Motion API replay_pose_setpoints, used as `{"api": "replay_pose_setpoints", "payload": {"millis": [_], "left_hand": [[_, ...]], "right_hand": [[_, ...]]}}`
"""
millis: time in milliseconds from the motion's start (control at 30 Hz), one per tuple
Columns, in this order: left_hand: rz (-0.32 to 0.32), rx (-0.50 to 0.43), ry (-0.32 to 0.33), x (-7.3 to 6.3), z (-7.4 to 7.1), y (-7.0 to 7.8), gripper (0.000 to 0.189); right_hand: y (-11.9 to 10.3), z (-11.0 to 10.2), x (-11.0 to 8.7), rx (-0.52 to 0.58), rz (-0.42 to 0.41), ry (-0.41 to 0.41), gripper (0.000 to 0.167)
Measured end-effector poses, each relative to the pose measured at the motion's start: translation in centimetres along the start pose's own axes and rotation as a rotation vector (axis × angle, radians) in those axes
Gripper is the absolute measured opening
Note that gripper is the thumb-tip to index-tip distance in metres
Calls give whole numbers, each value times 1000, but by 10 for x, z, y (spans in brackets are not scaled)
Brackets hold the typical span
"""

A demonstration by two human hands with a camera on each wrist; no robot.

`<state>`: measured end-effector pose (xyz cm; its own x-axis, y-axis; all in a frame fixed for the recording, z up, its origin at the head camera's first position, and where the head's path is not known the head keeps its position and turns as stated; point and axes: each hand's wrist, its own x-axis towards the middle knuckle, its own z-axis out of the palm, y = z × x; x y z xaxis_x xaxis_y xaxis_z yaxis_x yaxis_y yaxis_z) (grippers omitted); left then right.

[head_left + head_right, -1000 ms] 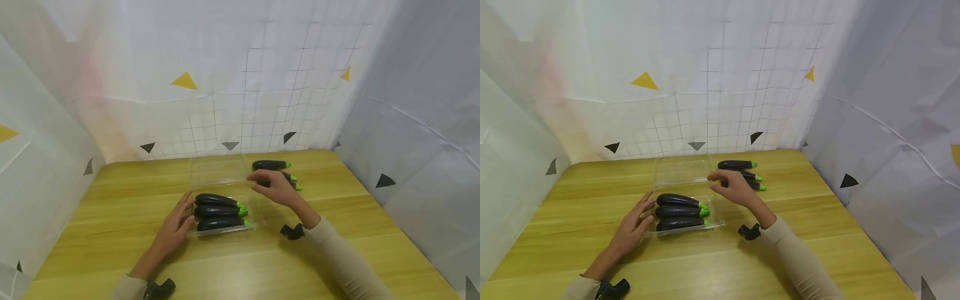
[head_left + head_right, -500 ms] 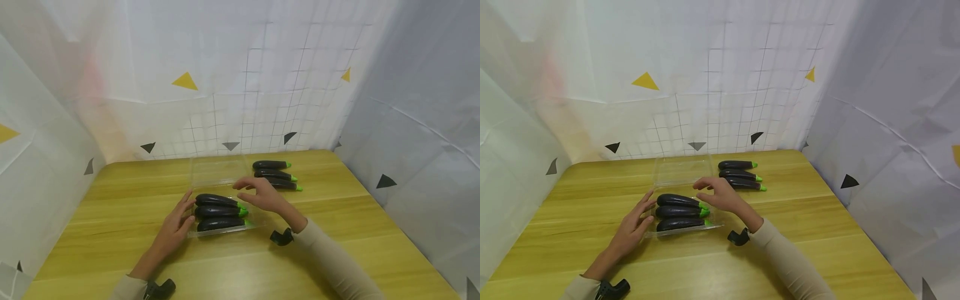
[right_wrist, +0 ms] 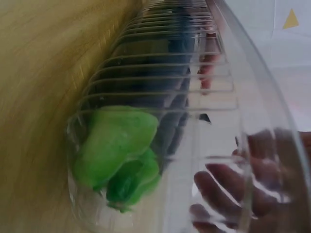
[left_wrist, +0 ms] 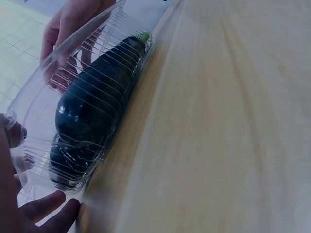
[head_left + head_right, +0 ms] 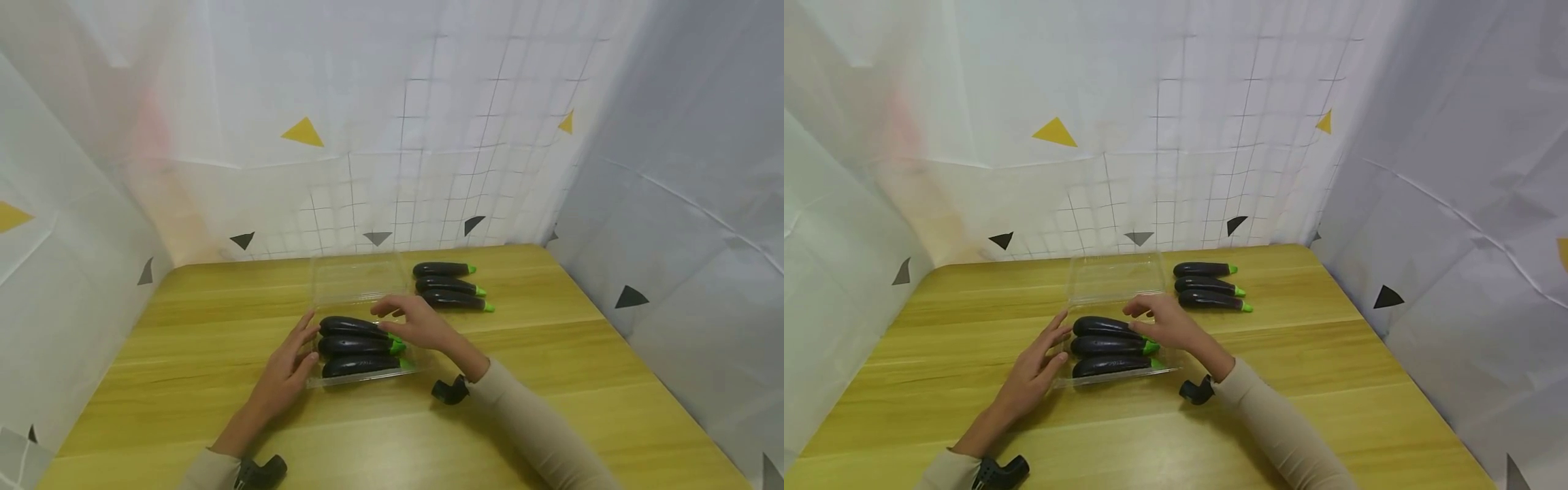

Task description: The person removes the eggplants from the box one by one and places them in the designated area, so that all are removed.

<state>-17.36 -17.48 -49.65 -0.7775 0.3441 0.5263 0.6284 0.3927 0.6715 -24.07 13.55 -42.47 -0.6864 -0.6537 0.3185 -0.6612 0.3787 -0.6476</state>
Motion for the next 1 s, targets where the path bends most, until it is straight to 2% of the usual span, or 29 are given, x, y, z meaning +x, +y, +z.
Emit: {"api": "replay_pose_setpoints", "payload": {"millis": [200,567,767,1000], "left_hand": [[10,-4,-3,1,0,-1,50],[1,13,-13,0,0,-1,51],[-7,11,-23,1,-1,-1,52],[-15,-6,-11,1,-1,3,53]], "right_hand": [[1,6,4,11,20,-22,27],[5,12,7,-27,-11,-26,26],[8,17,9,-118,-29,-20,25],[8,23,9,-207,5,-59,26]]}}
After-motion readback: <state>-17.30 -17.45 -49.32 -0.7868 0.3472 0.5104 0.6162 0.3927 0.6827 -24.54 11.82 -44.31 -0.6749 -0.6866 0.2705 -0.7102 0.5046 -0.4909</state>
